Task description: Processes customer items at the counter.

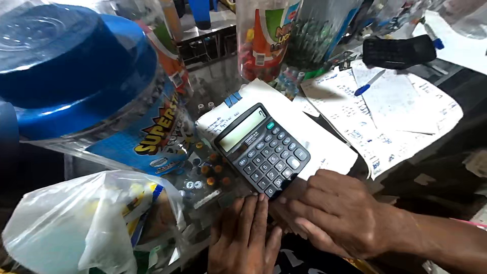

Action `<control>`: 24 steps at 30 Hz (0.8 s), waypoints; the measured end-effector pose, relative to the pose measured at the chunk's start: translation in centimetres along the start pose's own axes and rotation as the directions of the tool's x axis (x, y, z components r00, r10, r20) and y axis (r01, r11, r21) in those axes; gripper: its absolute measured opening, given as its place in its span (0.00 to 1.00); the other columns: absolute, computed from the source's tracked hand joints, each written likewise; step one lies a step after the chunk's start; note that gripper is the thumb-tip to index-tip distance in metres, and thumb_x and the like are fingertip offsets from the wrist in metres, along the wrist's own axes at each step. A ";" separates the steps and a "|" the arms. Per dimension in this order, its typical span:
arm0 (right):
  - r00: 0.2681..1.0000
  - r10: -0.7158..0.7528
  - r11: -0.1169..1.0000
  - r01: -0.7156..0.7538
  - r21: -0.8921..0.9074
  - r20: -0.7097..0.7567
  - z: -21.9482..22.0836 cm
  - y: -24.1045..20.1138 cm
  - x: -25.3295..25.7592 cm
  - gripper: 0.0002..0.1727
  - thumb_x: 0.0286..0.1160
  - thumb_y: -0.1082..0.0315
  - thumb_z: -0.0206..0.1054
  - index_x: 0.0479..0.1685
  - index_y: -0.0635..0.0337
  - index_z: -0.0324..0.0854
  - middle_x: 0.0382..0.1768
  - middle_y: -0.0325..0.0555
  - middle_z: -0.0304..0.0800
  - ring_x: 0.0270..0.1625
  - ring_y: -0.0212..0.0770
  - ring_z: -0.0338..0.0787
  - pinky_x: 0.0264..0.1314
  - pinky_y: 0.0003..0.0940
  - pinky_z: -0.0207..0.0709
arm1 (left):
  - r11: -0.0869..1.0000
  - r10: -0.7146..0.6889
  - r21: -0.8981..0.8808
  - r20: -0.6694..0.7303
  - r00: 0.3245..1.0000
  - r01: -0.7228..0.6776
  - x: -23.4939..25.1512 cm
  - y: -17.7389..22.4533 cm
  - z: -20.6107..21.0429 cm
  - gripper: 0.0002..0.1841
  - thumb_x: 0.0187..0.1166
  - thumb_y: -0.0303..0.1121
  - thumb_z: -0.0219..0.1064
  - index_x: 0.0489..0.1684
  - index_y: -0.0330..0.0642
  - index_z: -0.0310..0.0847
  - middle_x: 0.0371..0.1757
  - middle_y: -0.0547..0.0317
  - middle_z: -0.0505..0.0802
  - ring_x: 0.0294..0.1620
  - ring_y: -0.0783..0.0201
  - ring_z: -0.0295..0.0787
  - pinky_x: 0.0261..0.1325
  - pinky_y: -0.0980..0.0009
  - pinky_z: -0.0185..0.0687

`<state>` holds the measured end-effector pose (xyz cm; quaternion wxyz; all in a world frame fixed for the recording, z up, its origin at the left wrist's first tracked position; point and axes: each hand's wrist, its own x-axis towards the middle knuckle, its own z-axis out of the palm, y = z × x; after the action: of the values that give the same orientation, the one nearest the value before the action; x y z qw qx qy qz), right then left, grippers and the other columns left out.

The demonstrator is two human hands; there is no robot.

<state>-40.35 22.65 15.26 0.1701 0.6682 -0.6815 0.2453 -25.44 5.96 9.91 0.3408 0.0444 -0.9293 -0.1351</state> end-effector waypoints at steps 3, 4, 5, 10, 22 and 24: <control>0.999 0.043 0.999 -0.044 -0.033 -0.025 -0.2 0.4 -1.3 0.23 0.92 0.57 0.47 0.52 0.60 0.87 0.28 0.46 0.85 0.31 0.46 0.81 0.34 0.38 0.72 | 1.000 -0.012 -0.012 -0.001 1.000 0.012 0.1 0.1 0.0 0.27 0.82 0.57 0.63 0.60 0.42 0.91 0.59 0.50 0.95 0.63 0.57 0.87 0.67 0.62 0.72; 0.998 0.058 0.997 -0.060 -0.051 -0.031 -0.3 0.6 -1.4 0.23 0.92 0.57 0.48 0.53 0.60 0.88 0.28 0.46 0.86 0.31 0.46 0.82 0.34 0.38 0.72 | 1.000 -0.003 -0.008 -0.008 1.000 0.003 0.1 0.1 0.0 0.28 0.81 0.58 0.64 0.59 0.42 0.91 0.58 0.50 0.95 0.62 0.57 0.87 0.66 0.62 0.73; 0.997 0.068 0.996 -0.070 -0.060 -0.036 -0.2 0.8 -1.5 0.22 0.91 0.58 0.49 0.53 0.61 0.89 0.27 0.46 0.86 0.31 0.45 0.81 0.33 0.37 0.71 | 1.000 0.011 0.000 -0.012 1.000 -0.011 0.1 0.0 0.0 0.28 0.81 0.58 0.64 0.59 0.42 0.91 0.57 0.50 0.95 0.62 0.57 0.88 0.65 0.62 0.74; 0.999 0.043 0.997 -0.043 -0.064 0.001 0.1 0.4 -1.2 0.22 0.91 0.58 0.50 0.51 0.61 0.89 0.27 0.46 0.85 0.31 0.46 0.80 0.33 0.37 0.71 | 1.000 0.019 0.012 -0.003 1.000 -0.019 0.0 -0.1 -0.1 0.28 0.82 0.58 0.63 0.59 0.41 0.91 0.58 0.51 0.95 0.63 0.58 0.87 0.66 0.64 0.73; 0.997 0.033 0.980 -0.018 -0.196 0.073 1.5 1.7 2.0 0.22 0.87 0.60 0.53 0.46 0.61 0.93 0.23 0.41 0.83 0.28 0.42 0.80 0.31 0.34 0.68 | 1.000 0.012 0.002 -0.011 1.000 -0.012 0.0 -0.3 0.1 0.28 0.82 0.58 0.63 0.58 0.42 0.92 0.58 0.51 0.95 0.63 0.57 0.87 0.66 0.63 0.73; 0.996 0.038 0.982 -0.022 -0.186 0.081 1.4 1.6 2.0 0.21 0.87 0.60 0.53 0.46 0.61 0.93 0.23 0.42 0.84 0.29 0.43 0.80 0.31 0.35 0.68 | 1.000 0.012 0.002 -0.009 1.000 -0.012 0.0 -0.2 0.1 0.28 0.82 0.58 0.63 0.58 0.42 0.92 0.58 0.51 0.95 0.63 0.57 0.87 0.66 0.63 0.73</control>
<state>-41.93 20.22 15.09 0.1990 0.6488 -0.7179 0.1551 -25.47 5.76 9.79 0.3460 0.0395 -0.9281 -0.1320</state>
